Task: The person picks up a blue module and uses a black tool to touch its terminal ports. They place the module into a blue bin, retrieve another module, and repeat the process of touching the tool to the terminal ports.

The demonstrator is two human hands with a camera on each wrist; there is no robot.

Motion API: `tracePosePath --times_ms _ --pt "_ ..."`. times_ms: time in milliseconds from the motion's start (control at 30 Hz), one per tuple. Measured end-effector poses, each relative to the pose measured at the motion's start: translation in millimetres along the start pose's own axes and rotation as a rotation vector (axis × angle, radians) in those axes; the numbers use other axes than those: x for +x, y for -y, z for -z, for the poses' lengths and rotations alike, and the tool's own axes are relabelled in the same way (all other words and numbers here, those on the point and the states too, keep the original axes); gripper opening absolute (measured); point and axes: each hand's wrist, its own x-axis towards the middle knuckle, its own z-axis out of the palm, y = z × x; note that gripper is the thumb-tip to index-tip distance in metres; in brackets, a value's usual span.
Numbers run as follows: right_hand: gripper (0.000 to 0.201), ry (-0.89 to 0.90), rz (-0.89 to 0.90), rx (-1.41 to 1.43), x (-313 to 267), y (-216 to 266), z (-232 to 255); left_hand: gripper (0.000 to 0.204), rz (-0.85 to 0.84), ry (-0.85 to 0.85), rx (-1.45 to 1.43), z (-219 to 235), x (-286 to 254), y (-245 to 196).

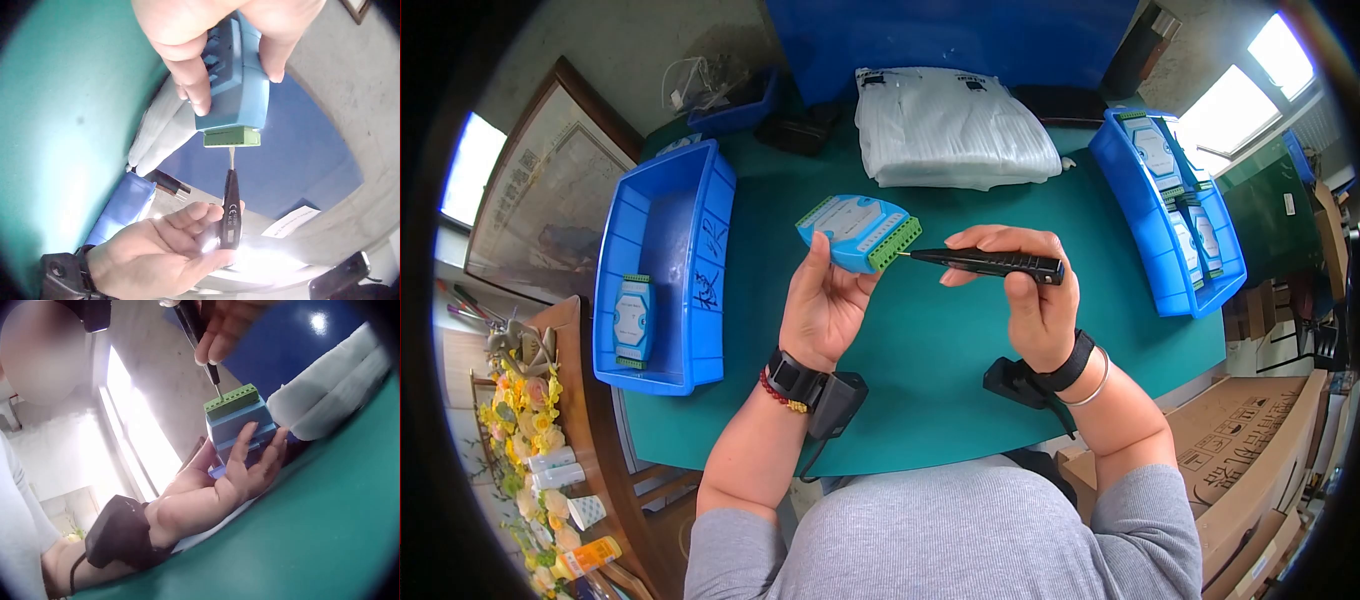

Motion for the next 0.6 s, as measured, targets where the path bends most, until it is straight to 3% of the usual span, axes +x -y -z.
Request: tracePosePath --times_ms 133,600 --pt "0.027 0.068 0.066 -0.102 -0.5 0.8 0.6 0.046 -0.006 0.001 0.005 -0.1 0.4 0.0" --pt "0.024 0.009 0.015 0.003 -0.1 0.9 -2.1 0.046 0.004 0.008 -0.01 -1.8 -0.2 0.3"
